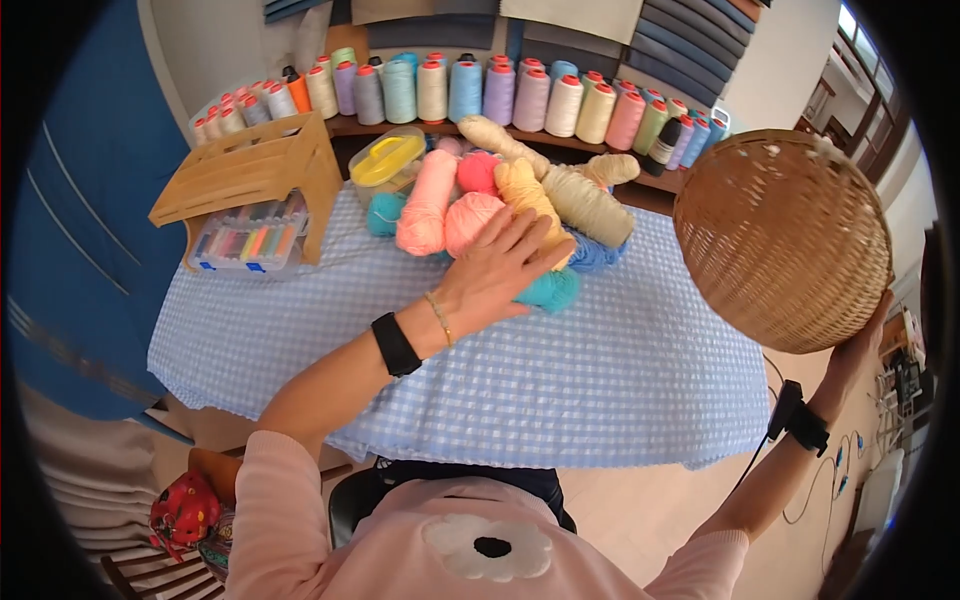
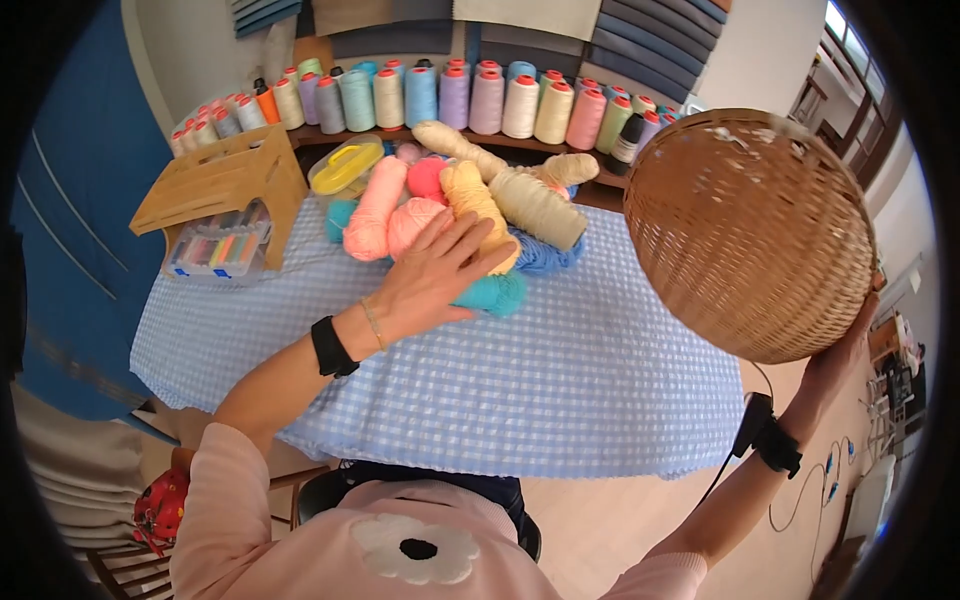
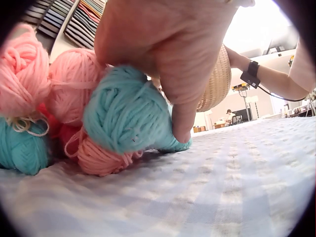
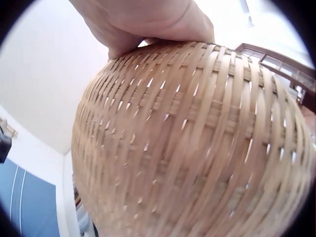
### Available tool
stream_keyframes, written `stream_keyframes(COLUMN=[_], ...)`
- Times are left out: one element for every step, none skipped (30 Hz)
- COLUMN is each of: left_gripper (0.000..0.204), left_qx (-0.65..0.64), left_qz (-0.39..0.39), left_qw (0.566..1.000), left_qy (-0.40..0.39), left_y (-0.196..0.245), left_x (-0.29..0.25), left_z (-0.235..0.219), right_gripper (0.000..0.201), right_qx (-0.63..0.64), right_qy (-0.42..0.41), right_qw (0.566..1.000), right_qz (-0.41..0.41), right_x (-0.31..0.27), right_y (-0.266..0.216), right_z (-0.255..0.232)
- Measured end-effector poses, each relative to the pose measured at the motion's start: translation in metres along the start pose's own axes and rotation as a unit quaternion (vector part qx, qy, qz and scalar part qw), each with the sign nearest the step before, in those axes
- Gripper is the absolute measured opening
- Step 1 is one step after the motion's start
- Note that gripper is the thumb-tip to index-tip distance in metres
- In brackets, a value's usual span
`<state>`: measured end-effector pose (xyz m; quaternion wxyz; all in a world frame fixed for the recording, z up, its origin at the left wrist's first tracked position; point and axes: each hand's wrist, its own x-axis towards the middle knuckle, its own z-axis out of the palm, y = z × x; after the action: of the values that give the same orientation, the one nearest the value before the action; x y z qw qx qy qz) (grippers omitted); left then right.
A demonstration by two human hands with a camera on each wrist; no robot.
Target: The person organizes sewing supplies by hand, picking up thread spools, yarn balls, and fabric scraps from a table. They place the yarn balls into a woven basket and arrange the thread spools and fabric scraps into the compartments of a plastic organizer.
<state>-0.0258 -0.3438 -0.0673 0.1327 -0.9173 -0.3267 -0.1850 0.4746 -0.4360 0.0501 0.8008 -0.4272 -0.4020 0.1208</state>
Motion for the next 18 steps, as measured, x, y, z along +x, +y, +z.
stream_keyframes(left_gripper=[0.099,0.101,0.101,0.101,0.101,0.101,0.101,0.101,0.101,0.101,0.101,0.101,0.101,0.101,0.101,0.101,0.101,0.1], left_qx=[0.006,0.012,0.005,0.016,0.027,0.029,0.026,0.029,0.033,0.034,0.032,0.03,0.033,0.022,0.012,0.017,0.008,0.0], left_qz=[-0.003,-0.005,0.002,-0.003,-0.008,-0.008,-0.005,-0.005,-0.006,-0.006,-0.006,-0.007,-0.009,-0.006,-0.005,-0.009,-0.006,-0.002], left_qw=[1.0,1.0,1.0,1.0,1.0,1.0,1.0,1.0,0.999,0.999,0.999,0.999,0.999,1.0,1.0,1.0,1.0,1.0], left_qy=[-0.004,-0.007,-0.004,-0.003,-0.002,-0.003,-0.002,-0.001,-0.001,-0.001,-0.007,-0.013,-0.013,-0.009,-0.004,-0.004,0.0,0.005], left_y=[-0.001,-0.001,-0.001,0.001,0.001,0.001,0.001,0.001,0.0,0.0,0.0,-0.001,-0.001,-0.002,-0.003,-0.003,-0.003,-0.003], left_x=[-0.001,-0.001,-0.001,-0.001,-0.001,-0.001,0.0,-0.001,-0.001,-0.001,-0.001,-0.001,-0.002,-0.003,-0.004,-0.005,-0.006,-0.007], left_z=[0.002,0.003,0.004,0.004,0.004,0.005,0.006,0.006,0.006,0.006,0.004,0.003,0.003,0.004,0.005,0.005,0.005,0.004], right_gripper=[0.058,0.05,0.042,0.035,0.029,0.023,0.02,0.017,0.019,0.021,0.023,0.028,0.028,0.031,0.035,0.047,0.047,0.051], right_qx=[-0.076,-0.188,-0.237,-0.263,-0.288,-0.292,-0.294,-0.322,-0.359,-0.379,-0.398,-0.406,-0.403,-0.432,-0.46,-0.462,-0.456,-0.463], right_qy=[0.019,0.003,-0.029,-0.04,-0.051,-0.043,-0.036,-0.061,-0.061,-0.069,-0.077,-0.083,-0.084,-0.113,-0.143,-0.151,-0.152,-0.179], right_qw=[0.995,0.973,0.951,0.944,0.935,0.932,0.93,0.921,0.907,0.895,0.882,0.864,0.865,0.839,0.81,0.792,0.794,0.779], right_qz=[-0.055,-0.132,-0.194,-0.197,-0.198,-0.209,-0.219,-0.211,-0.211,-0.225,-0.239,-0.288,-0.288,-0.311,-0.334,-0.37,-0.372,-0.382], right_x=[-0.008,-0.021,-0.029,-0.04,-0.051,-0.065,-0.074,-0.078,-0.084,-0.085,-0.086,-0.089,-0.092,-0.096,-0.099,-0.1,-0.106,-0.114], right_y=[-0.007,-0.01,-0.007,-0.005,-0.003,0.003,0.012,0.018,0.021,0.028,0.036,0.042,0.042,0.042,0.043,0.051,0.051,0.049], right_z=[0.0,0.005,0.004,0.006,0.01,0.021,0.028,0.024,0.027,0.025,0.025,0.03,0.032,0.032,0.032,0.026,0.026,0.027])
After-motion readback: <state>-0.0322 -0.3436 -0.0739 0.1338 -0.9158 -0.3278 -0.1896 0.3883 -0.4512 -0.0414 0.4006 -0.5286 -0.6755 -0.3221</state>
